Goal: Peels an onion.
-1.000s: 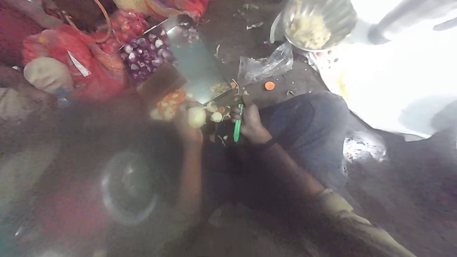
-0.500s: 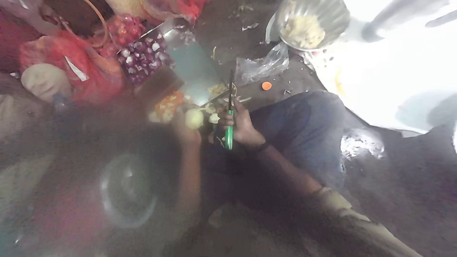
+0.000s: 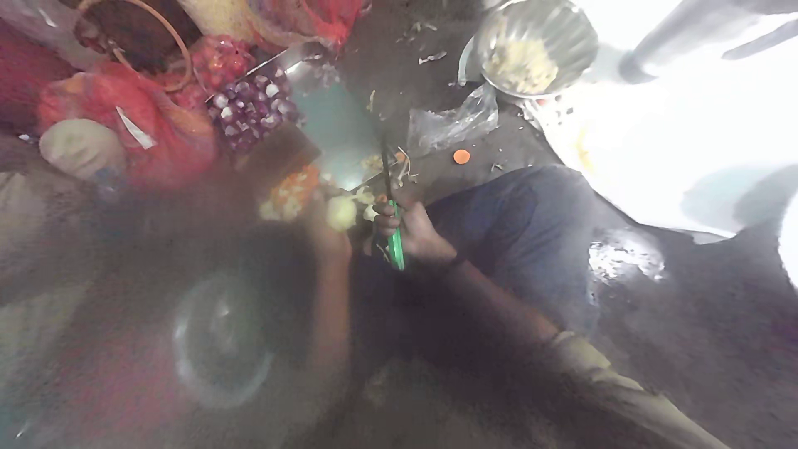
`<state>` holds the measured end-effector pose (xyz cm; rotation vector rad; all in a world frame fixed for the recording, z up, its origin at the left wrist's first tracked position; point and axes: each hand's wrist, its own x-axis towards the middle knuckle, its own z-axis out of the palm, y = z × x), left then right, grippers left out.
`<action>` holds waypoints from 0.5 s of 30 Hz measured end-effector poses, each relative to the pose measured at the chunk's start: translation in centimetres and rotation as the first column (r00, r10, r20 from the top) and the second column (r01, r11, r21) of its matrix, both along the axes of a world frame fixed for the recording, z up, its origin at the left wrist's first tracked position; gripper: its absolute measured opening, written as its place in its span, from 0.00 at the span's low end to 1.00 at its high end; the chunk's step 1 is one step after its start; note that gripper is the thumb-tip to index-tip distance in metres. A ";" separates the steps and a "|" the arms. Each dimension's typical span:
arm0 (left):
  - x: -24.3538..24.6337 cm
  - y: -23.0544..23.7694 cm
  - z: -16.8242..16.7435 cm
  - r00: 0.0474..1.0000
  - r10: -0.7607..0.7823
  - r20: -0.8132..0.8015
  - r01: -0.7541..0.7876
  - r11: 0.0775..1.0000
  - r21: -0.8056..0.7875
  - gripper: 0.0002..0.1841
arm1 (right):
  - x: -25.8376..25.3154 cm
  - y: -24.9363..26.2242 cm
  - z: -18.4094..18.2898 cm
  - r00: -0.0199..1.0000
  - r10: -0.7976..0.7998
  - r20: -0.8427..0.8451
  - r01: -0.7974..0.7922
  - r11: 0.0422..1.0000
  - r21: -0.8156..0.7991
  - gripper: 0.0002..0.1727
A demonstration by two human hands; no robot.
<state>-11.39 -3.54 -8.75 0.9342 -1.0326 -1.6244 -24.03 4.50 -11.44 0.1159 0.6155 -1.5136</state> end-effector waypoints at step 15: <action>1.7 -1.8 -0.7 0.882 -0.381 0.278 0.350 0.924 0.156 0.20 | 0.2 1.7 3.9 0.912 0.402 0.075 -0.313 0.805 -0.503 0.23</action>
